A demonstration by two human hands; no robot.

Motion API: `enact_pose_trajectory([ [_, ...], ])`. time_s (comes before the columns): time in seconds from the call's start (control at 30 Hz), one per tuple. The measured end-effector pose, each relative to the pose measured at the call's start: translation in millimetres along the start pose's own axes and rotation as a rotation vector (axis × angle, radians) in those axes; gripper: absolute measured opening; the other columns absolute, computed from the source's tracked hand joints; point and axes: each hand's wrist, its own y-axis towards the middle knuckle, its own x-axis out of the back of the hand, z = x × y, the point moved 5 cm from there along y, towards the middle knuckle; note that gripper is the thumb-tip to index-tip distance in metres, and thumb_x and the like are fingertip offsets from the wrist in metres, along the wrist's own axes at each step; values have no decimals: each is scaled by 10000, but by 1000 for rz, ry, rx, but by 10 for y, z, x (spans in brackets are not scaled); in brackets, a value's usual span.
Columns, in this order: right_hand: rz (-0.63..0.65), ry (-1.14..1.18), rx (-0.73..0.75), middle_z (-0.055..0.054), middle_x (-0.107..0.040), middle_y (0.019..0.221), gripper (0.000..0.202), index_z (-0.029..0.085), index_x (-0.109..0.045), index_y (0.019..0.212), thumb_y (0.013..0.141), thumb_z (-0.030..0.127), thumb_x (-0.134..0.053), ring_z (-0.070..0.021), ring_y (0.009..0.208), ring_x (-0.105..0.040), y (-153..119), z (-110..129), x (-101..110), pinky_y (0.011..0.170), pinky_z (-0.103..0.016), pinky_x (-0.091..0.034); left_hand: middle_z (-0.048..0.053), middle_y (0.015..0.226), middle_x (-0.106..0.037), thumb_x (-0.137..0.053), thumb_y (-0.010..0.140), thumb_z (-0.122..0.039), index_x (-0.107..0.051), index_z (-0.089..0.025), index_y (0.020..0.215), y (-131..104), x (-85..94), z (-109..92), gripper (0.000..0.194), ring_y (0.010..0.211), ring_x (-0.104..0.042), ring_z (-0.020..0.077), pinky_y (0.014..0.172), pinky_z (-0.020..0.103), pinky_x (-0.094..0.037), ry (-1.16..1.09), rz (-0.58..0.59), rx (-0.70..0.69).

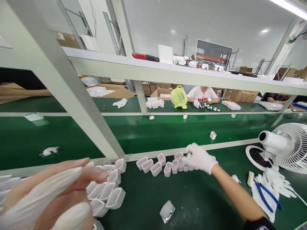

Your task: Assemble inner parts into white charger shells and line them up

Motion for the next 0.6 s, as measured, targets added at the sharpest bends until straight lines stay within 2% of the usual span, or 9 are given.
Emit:
enact_pose_trajectory([
  [0.07,45,-158,104,-24,-570,905,200,209,-617,835,704,357,-645,-160,759,-521,-412,42,-202,697,-295,-392,50,1009,-549,-548,749,-163,-616,-440,1168,-7,-42,15,507,698,-517,222,584,457,-439,-4,26,46],
  [0.17,184,-83,94,-42,-533,953,332,193,-614,1012,733,371,-638,-152,773,-525,-809,-85,-500,731,-302,-432,26,1141,-529,-556,795,-119,-544,-396,1265,-47,-198,-29,546,809,-529,170,675,372,-470,-4,201,-36],
  [0.3,290,169,62,-29,-515,1029,428,244,-535,1256,836,328,-524,-132,880,-535,-961,-309,-567,870,-292,-438,64,1198,-503,-557,832,-122,-506,-243,1264,-115,-400,-52,451,937,-543,148,779,303,-483,12,395,-180],
  [0.37,327,207,59,-22,-519,1041,465,263,-510,1295,834,319,-529,-136,917,-534,-1003,-375,-527,901,-302,-429,69,1189,-510,-537,856,-154,-503,-209,1229,-162,-515,15,379,944,-554,140,791,283,-482,57,497,-171],
  [0.4,303,220,52,-20,-523,1024,464,256,-513,1290,829,307,-532,-137,918,-535,-1028,-397,-494,908,-306,-426,69,1191,-511,-518,872,-186,-503,-204,1221,-202,-585,84,351,933,-561,139,785,280,-482,92,563,-122],
  [0.47,138,239,-3,-16,-532,950,456,226,-520,1265,814,294,-546,-138,875,-543,-1085,-436,-405,901,-317,-431,66,1180,-528,-475,893,-272,-518,-202,1205,-357,-738,283,322,893,-573,146,753,284,-483,161,727,68],
  [0.53,-101,226,-47,-18,-539,892,479,199,-512,1247,793,330,-588,-150,831,-546,-1157,-440,-311,867,-336,-448,63,1123,-571,-453,894,-360,-560,-193,1153,-639,-890,496,326,851,-582,165,725,296,-476,183,914,317],
  [0.6,-300,184,-4,-35,-546,865,453,191,-533,1205,788,352,-604,-174,819,-544,-1218,-365,-237,812,-348,-465,58,995,-628,-460,878,-424,-612,-175,1045,-1008,-1030,632,337,816,-592,186,720,303,-464,120,1100,538],
])
